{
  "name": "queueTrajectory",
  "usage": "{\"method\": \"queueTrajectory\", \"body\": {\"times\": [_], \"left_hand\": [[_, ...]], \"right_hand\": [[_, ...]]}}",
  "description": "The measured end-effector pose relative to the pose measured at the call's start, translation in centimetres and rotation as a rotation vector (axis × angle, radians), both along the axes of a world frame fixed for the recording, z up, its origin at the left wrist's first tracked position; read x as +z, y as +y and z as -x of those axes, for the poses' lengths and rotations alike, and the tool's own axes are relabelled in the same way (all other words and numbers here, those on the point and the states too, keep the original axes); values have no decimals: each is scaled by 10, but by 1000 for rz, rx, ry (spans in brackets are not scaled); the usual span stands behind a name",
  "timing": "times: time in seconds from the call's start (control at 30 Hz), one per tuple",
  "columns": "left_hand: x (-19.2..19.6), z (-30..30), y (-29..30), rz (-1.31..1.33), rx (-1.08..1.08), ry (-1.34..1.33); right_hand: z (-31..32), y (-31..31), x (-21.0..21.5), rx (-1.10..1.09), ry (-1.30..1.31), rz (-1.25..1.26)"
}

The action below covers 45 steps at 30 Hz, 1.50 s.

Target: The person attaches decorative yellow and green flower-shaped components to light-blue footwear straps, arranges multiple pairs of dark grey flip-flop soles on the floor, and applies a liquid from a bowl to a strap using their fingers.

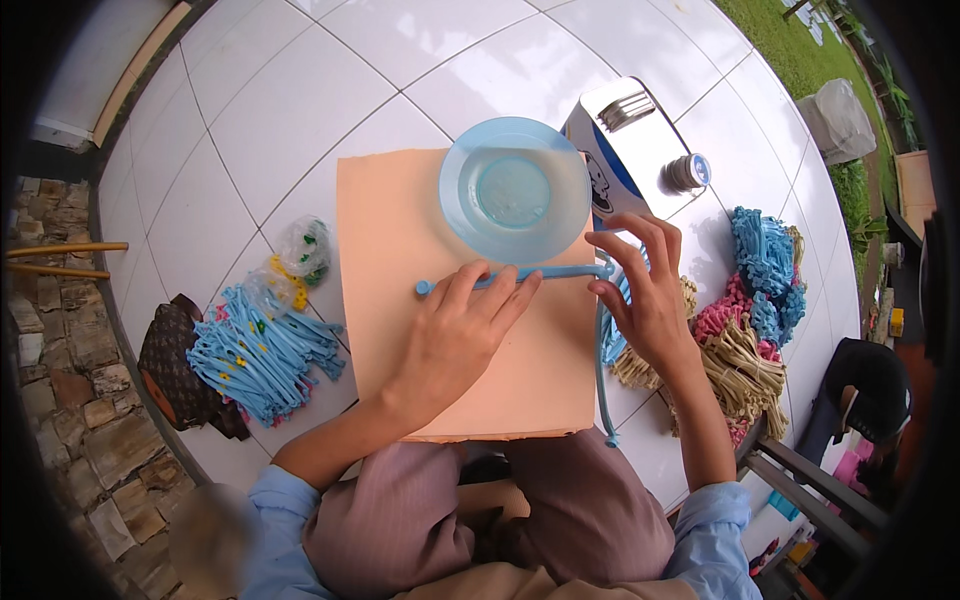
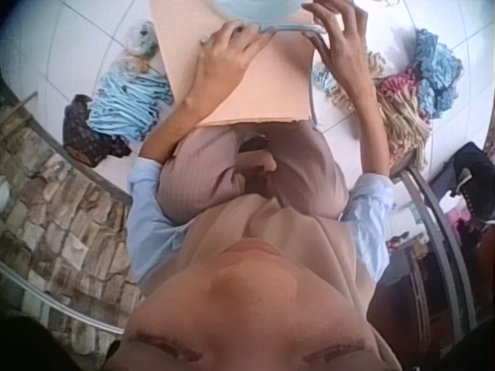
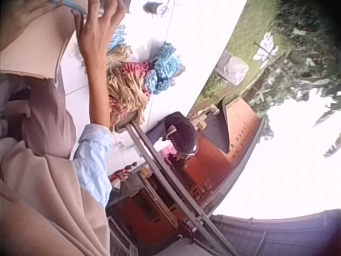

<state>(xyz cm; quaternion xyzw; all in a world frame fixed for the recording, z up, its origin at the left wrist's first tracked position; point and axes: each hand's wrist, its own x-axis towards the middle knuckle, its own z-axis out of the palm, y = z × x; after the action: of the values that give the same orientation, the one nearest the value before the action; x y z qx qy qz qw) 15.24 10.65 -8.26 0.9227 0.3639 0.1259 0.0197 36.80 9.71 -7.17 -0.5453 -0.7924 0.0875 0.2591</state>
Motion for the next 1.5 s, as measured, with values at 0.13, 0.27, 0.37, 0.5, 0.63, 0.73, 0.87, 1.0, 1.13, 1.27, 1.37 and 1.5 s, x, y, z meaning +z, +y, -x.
{"method": "queueTrajectory", "body": {"times": [0.13,0.27,0.37,0.5,0.63,0.73,0.87,1.0,1.13,1.27,1.37,1.5], "left_hand": [[-3,1,0,-20,-1,-2],[-1,-1,0,-13,5,-6],[-5,0,-1,-32,11,-49],[-3,0,-1,-92,13,53],[-6,0,-4,-79,26,55],[-2,-1,-5,-73,28,80],[-2,-2,-6,-50,31,43],[2,-4,-4,-37,23,27],[2,-1,-3,-13,28,3],[3,-2,-1,0,15,4],[3,-2,-1,9,12,2],[4,-2,-1,18,6,1]], "right_hand": [[8,29,9,18,-200,-56],[9,36,4,80,-279,-99],[10,37,-1,87,-297,-110],[10,34,0,59,-290,-141],[5,20,-3,1,-157,-176],[-2,9,-8,162,48,-160],[6,-10,-12,172,201,-30],[6,-24,-9,85,342,3],[16,-26,0,13,19,20],[18,-27,-5,60,-172,-49],[20,-26,-6,72,-185,-40],[21,-25,-7,63,-194,-20]]}}
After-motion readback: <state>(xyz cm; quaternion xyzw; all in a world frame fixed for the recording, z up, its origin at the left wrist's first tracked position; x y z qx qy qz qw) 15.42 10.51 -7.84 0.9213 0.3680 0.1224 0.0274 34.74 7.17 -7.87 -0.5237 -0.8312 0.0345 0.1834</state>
